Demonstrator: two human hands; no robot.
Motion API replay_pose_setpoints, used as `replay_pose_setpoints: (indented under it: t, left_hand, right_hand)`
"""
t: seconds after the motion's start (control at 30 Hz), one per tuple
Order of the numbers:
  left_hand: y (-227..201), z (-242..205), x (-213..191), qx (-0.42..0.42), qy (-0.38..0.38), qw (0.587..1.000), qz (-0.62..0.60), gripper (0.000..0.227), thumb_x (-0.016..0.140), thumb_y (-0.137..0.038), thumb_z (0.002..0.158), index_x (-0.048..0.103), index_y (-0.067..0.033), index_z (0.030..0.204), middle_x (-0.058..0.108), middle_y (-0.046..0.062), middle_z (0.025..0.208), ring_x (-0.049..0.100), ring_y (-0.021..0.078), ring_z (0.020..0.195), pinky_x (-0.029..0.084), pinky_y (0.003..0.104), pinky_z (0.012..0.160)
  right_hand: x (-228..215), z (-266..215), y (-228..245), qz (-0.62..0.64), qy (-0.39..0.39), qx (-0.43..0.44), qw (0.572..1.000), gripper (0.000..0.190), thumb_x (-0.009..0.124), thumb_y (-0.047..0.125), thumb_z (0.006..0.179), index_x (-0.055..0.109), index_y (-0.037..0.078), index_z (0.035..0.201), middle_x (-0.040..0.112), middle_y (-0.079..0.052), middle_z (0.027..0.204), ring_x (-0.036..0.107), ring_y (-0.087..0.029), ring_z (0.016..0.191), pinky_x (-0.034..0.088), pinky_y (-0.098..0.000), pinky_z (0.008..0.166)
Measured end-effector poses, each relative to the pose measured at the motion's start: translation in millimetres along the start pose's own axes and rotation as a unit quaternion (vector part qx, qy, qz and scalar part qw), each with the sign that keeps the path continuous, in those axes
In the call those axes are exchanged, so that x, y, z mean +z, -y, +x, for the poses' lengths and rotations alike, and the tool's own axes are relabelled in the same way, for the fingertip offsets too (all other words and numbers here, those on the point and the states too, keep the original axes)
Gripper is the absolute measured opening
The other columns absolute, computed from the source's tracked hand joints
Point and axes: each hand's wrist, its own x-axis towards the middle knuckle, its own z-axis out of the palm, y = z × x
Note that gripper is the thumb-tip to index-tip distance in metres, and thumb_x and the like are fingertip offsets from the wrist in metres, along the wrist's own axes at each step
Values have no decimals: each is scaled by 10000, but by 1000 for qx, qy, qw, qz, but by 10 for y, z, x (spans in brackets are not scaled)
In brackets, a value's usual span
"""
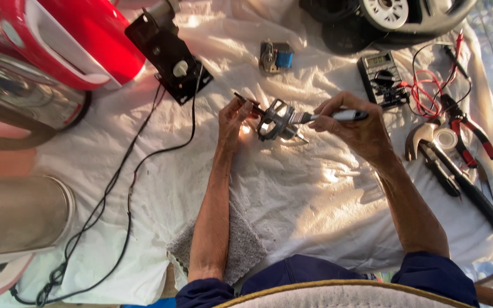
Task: Cleaning and inspecting a small electric motor component using a brush and a marking tool on a workshop table.
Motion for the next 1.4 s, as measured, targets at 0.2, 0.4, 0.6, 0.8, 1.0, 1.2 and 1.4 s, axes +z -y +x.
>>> replay_pose_setpoints:
  t: [0.2, 0.4, 0.6, 0.8, 1.0, 1.2, 1.4]
  left_hand:
    - [73, -6, -32, -15, 3, 1000, -14, 354, 753, -358, 959, 748, -11, 1027, 745, 134, 829, 729, 183, 797, 609, 320, 788]
    - [131, 24, -70, -16, 7, 1000, -6, 350, 728, -349, 979, 740, -6, 1051, 747, 137, 831, 729, 184, 804, 604, 321, 796]
    - [180, 37, -100, -18, 9, 1000, -8, 318, 727, -328, 979, 743, -18, 1051, 756, 145, 841, 742, 195, 807, 611, 324, 794]
    - [169, 22, -87, -22, -1, 1000, -1, 340, 734, -345, 978, 744, -11, 1041, 754, 165, 842, 733, 208, 802, 609, 342, 791]
    - [97, 28, -47, -16, 3, 1000, -5, 356, 745, -360, 962, 748, -14, 1043, 748, 148, 834, 735, 188, 803, 615, 321, 790]
    - [122, 20, -43, -14, -3, 1000, -9, 333, 735, -350, 968, 751, -25, 1033, 743, 127, 809, 732, 175, 782, 613, 303, 776]
    - [124, 18, -53, -19, 5, 1000, -9, 313, 729, -343, 972, 750, -39, 1047, 745, 115, 826, 732, 163, 792, 601, 291, 799]
  right_hand:
    - [-223, 19, 26, -41, 44, -64, 996, 50, 824, 90, 912, 802, 66, 949, 778, -110, 945, 735, -170, 915, 566, -351, 842]
    - [-74, 41, 31, -24, 82, -79, 993, 67, 803, 78, 901, 810, 73, 967, 782, -132, 974, 733, -188, 948, 558, -379, 835]
    - [-85, 16, 88, -44, 91, -72, 992, 45, 799, 93, 893, 823, 104, 929, 782, -104, 947, 744, -192, 892, 558, -369, 815]
    - [-98, 9, 41, -60, 82, -83, 991, 42, 796, 100, 909, 815, 103, 946, 777, -107, 947, 749, -210, 890, 559, -364, 786]
    - [-44, -7, -6, -92, 96, -83, 988, 53, 795, 95, 910, 810, 116, 956, 769, -88, 970, 742, -202, 872, 553, -356, 787]
    - [-35, 20, -107, -89, 85, -73, 990, 45, 780, 130, 946, 807, 129, 981, 766, -67, 1007, 730, -181, 889, 543, -338, 798]
    - [-28, 67, -57, -43, 95, -56, 993, 33, 776, 101, 946, 806, 101, 959, 766, -95, 991, 706, -157, 913, 530, -328, 817]
